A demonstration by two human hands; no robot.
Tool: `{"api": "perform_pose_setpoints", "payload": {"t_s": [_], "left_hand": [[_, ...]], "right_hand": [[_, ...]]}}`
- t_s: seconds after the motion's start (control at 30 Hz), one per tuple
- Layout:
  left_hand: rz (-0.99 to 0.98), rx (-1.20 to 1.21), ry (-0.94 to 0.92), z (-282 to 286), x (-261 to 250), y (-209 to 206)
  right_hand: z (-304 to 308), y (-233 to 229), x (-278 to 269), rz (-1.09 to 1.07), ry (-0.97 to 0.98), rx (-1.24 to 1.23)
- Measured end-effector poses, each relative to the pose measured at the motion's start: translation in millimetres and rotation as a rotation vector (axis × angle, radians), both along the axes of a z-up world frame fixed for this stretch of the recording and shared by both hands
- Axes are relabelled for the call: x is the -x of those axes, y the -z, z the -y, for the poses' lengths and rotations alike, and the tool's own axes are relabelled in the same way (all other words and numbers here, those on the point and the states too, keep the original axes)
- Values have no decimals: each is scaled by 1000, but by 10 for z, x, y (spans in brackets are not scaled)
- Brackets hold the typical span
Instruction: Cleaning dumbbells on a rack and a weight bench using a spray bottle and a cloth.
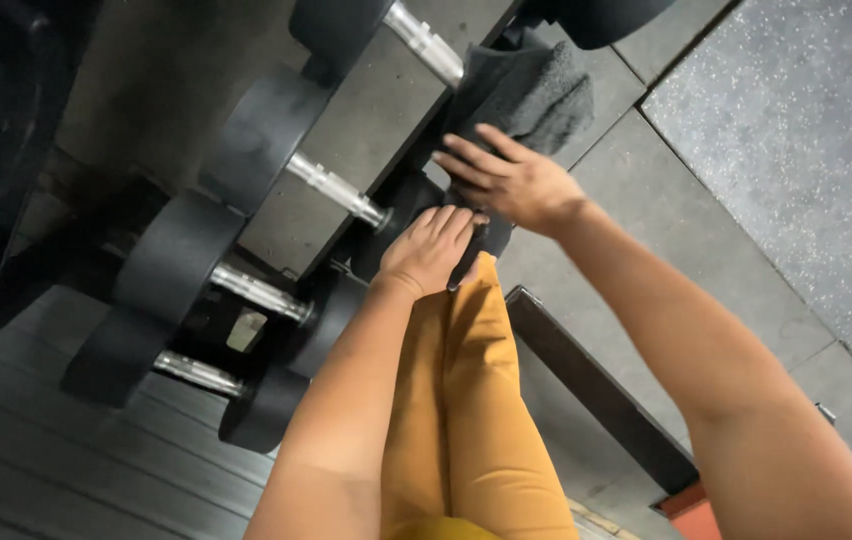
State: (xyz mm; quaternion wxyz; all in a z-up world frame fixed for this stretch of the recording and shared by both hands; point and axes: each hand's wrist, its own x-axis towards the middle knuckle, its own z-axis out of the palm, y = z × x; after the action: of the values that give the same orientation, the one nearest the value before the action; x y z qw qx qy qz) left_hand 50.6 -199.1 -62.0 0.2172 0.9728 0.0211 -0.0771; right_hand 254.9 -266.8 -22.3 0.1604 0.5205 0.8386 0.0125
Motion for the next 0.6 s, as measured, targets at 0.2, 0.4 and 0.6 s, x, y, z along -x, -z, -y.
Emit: {"api": "perform_pose_setpoints", "payload": {"t_s": [0.2,0.4,0.6], "left_hand": [[43,62,-42,10,-11,3],[122,42,-49,-24,-68,-88],[33,7,-19,-31,-99,-72]], "right_hand": [[792,425,-578,-581,405,-213],[1097,669,-357,-1902,1502,-508],[811,255,398,-2072,1436,-554]]}}
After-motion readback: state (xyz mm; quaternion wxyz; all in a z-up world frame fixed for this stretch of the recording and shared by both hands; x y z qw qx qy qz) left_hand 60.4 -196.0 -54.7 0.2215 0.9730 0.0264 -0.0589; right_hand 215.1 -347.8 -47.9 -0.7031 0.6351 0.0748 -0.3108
